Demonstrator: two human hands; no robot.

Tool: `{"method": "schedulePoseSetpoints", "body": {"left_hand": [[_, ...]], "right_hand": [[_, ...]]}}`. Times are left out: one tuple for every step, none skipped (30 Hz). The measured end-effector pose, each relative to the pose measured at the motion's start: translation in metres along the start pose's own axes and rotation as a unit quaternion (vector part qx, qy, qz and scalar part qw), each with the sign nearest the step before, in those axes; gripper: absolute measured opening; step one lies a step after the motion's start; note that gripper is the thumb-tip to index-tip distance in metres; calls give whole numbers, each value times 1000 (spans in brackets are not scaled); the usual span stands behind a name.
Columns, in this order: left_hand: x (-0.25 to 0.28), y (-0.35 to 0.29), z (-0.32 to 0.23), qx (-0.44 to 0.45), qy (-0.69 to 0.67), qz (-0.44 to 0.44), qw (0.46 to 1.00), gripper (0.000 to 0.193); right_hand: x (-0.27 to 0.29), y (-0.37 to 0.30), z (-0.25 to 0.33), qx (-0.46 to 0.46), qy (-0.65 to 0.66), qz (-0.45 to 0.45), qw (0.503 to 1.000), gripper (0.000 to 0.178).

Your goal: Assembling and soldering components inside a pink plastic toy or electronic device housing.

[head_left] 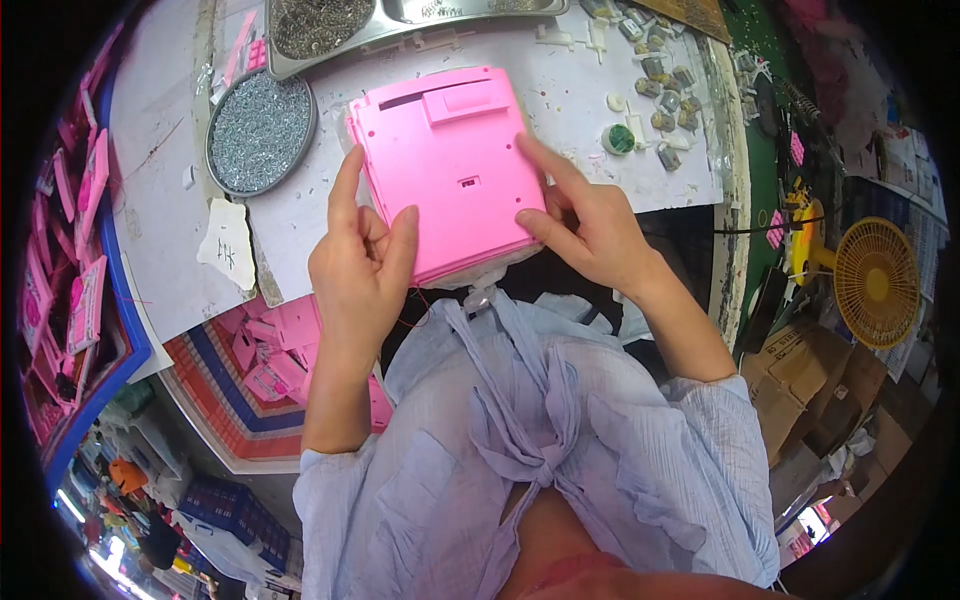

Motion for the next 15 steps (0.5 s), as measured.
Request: {"method": "schedulePoseSetpoints", "body": {"left_hand": [[0, -4, 3, 15, -3, -2, 1000, 69], [-1, -7, 5, 30, -7, -4, 1000, 68], [0, -12, 6, 47, -6, -9, 999, 67], [-1, -16, 9, 58, -38, -11, 998, 65], [-2, -20, 13, 68, -70, -13, 995, 64], [-2, -22, 18, 76, -103, -14, 992, 62], [-2, -23, 23, 86, -147, -10, 985, 61], [-3, -23, 28, 96, -190, -5, 977, 60], [-3, -25, 31, 106, -234, -3, 966, 58], [-3, -26, 27, 102, -246, -2, 964, 58], [-5, -27, 22, 99, -259, 0, 961, 58], [-6, -28, 19, 94, -269, 4, 959, 58], [-5, -32, 19, 87, -248, 3, 965, 59], [-5, -37, 22, 80, -227, 3, 971, 60], [-5, -40, 22, 72, -205, 3, 976, 62]], "right_hand": [[0, 2, 3, 19, -18, 2, 1000, 67], [-1, 4, 3, 34, -32, 14, 999, 69], [-1, 8, 5, 52, -41, 28, 997, 70], [-1, 10, 8, 71, -50, 41, 995, 72], [-2, 12, 6, 62, -33, 69, 995, 73], [-1, 13, 5, 53, -17, 95, 994, 73], [-2, 13, 2, 44, -1, 121, 992, 74], [-5, 13, -3, 41, 29, 126, 991, 74], [-8, 13, -8, 40, 57, 133, 989, 74], [-10, 13, -11, 38, 86, 140, 986, 74], [-10, 13, -13, 37, 91, 151, 984, 75], [-10, 13, -14, 42, 87, 153, 984, 75], [-10, 13, -14, 46, 83, 154, 983, 75], [-10, 14, -13, 51, 79, 156, 983, 75], [-9, 15, -11, 59, 60, 154, 985, 74]]}}
Point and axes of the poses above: each hand's wrist, its own y-axis towards the middle knuckle, its own x-axis out of the back of the hand, z = x × y, the point moved 9 cm from there along y, towards the middle knuckle, and after that the axes turned 15 degrees about -y, right-handed, at the moved point
